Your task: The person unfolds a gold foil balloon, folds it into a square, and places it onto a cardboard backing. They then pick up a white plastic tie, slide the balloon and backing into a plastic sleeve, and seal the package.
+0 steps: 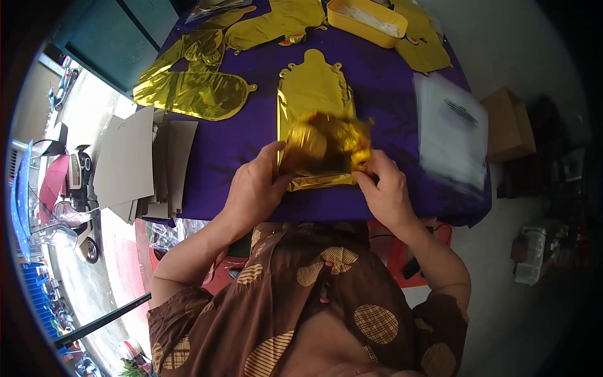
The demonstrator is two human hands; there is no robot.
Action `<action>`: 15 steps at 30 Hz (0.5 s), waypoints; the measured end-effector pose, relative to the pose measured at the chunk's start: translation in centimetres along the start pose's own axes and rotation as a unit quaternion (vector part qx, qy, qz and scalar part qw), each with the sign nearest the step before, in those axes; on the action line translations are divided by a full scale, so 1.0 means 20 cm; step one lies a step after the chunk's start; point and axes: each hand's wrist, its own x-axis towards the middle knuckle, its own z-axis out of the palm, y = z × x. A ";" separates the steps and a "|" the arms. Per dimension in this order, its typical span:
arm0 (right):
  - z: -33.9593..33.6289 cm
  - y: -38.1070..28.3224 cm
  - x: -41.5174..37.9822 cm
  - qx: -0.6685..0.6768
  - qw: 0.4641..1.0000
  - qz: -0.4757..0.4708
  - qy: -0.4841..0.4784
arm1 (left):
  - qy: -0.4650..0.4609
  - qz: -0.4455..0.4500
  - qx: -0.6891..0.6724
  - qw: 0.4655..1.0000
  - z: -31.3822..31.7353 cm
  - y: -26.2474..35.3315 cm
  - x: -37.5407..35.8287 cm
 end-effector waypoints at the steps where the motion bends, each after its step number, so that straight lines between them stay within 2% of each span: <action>1: 0.02 -0.01 0.01 0.015 0.999 0.032 0.017 | 0.019 0.002 -0.003 1.000 0.02 -0.01 0.00; 8: 0.05 -0.04 0.03 -0.051 0.998 0.022 0.026 | 0.040 -0.009 0.012 0.999 0.01 0.02 0.01; 11: 0.05 -0.05 0.05 -0.075 0.997 0.009 0.018 | 0.045 0.027 0.130 0.990 -0.02 0.05 0.01; 15: 0.04 -0.05 0.06 -0.088 0.996 0.005 0.002 | 0.072 0.163 0.237 0.955 -0.01 0.08 0.07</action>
